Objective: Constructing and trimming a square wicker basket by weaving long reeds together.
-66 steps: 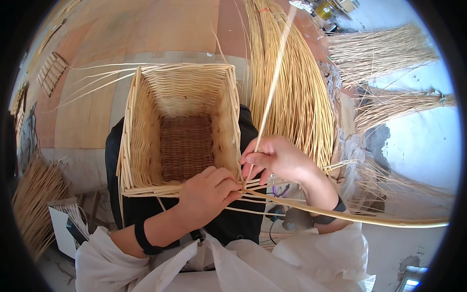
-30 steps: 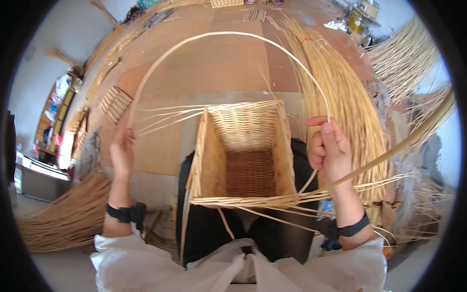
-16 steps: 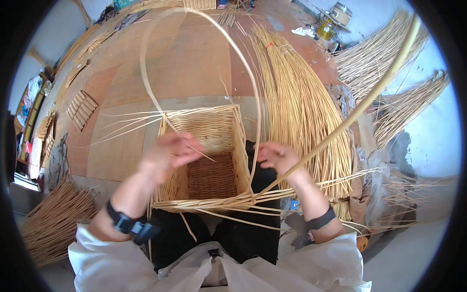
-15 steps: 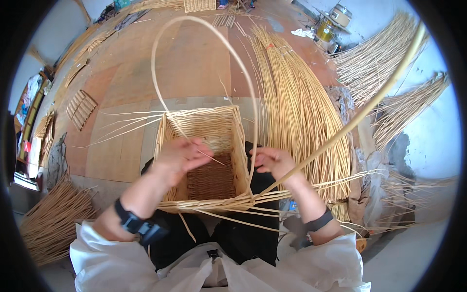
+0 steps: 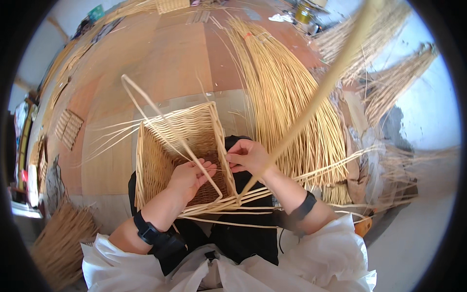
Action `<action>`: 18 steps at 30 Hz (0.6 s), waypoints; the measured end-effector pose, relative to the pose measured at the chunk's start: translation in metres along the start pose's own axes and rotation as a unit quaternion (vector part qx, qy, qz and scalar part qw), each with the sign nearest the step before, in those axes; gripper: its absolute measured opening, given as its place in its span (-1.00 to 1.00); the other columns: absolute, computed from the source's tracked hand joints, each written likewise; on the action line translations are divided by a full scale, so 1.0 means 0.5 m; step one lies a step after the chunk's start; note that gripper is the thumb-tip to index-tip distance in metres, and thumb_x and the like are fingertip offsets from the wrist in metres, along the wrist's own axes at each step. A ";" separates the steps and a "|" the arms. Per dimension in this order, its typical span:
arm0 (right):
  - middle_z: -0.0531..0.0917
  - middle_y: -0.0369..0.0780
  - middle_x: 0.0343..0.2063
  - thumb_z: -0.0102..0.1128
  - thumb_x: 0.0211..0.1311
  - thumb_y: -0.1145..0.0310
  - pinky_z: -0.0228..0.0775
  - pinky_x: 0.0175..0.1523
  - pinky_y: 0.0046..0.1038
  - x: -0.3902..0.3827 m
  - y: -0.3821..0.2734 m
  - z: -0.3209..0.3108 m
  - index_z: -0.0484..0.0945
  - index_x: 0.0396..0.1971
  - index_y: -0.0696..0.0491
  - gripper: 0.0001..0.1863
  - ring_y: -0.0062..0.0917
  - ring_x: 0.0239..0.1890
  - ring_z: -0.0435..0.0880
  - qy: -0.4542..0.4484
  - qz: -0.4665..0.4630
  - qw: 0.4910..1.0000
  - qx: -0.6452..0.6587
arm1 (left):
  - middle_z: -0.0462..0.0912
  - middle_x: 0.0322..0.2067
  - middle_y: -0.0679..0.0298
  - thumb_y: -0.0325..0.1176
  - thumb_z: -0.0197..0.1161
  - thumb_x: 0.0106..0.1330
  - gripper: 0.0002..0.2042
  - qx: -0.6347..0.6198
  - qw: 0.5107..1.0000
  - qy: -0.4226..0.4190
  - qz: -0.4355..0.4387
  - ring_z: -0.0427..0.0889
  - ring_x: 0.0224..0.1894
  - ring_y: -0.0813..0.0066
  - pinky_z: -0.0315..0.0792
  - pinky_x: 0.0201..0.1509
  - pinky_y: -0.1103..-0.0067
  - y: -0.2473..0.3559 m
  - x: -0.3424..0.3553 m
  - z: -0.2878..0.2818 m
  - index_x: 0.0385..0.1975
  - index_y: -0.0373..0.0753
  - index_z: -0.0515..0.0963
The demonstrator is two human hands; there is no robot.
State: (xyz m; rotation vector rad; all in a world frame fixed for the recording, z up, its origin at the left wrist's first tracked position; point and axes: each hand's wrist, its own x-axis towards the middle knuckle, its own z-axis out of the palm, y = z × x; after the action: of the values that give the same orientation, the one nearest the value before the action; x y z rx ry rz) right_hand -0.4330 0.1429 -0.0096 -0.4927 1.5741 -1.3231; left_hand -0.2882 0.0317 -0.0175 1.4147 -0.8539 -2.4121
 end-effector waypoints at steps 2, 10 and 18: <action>0.58 -0.23 -0.46 0.21 0.11 0.50 0.57 -0.28 -0.57 0.003 0.005 -0.009 0.46 -0.38 0.18 -0.87 -0.59 -0.40 0.60 0.001 0.021 1.000 0.016 | 0.39 -0.15 -0.04 -0.61 -0.18 0.34 -0.81 -0.004 1.000 0.016 0.008 0.52 -0.09 0.10 0.51 0.07 0.38 0.000 -0.002 0.004 -0.10 -0.50 0.25; 0.55 -0.23 -0.41 0.18 0.10 0.48 0.55 -0.26 -0.56 0.005 -0.009 -0.004 0.44 -0.33 0.17 -0.84 -0.58 -0.37 0.59 -0.010 0.068 0.998 0.012 | 0.48 -0.20 0.09 -0.56 -0.07 0.34 -0.83 -0.102 0.993 -0.061 0.021 0.54 -0.17 0.32 0.55 -0.02 0.49 -0.031 0.002 0.021 -0.13 -0.44 0.38; 0.60 -0.23 -0.57 0.11 0.16 0.33 0.49 -0.37 -0.50 -0.050 -0.100 0.007 0.51 -0.36 0.12 -0.83 -0.48 -0.48 0.63 -0.118 0.055 0.927 -0.352 | 0.55 -0.28 0.29 -0.42 0.13 0.28 -0.74 0.053 0.997 -0.060 -0.010 0.53 -0.24 0.52 0.46 0.06 0.52 -0.015 -0.028 0.031 -0.05 -0.31 0.45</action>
State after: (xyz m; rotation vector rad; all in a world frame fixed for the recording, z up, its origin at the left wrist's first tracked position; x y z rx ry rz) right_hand -0.4327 0.1448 0.0464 -0.9468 1.8124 -0.5496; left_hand -0.2937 0.0498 -0.0060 1.3311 -1.0141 -2.5228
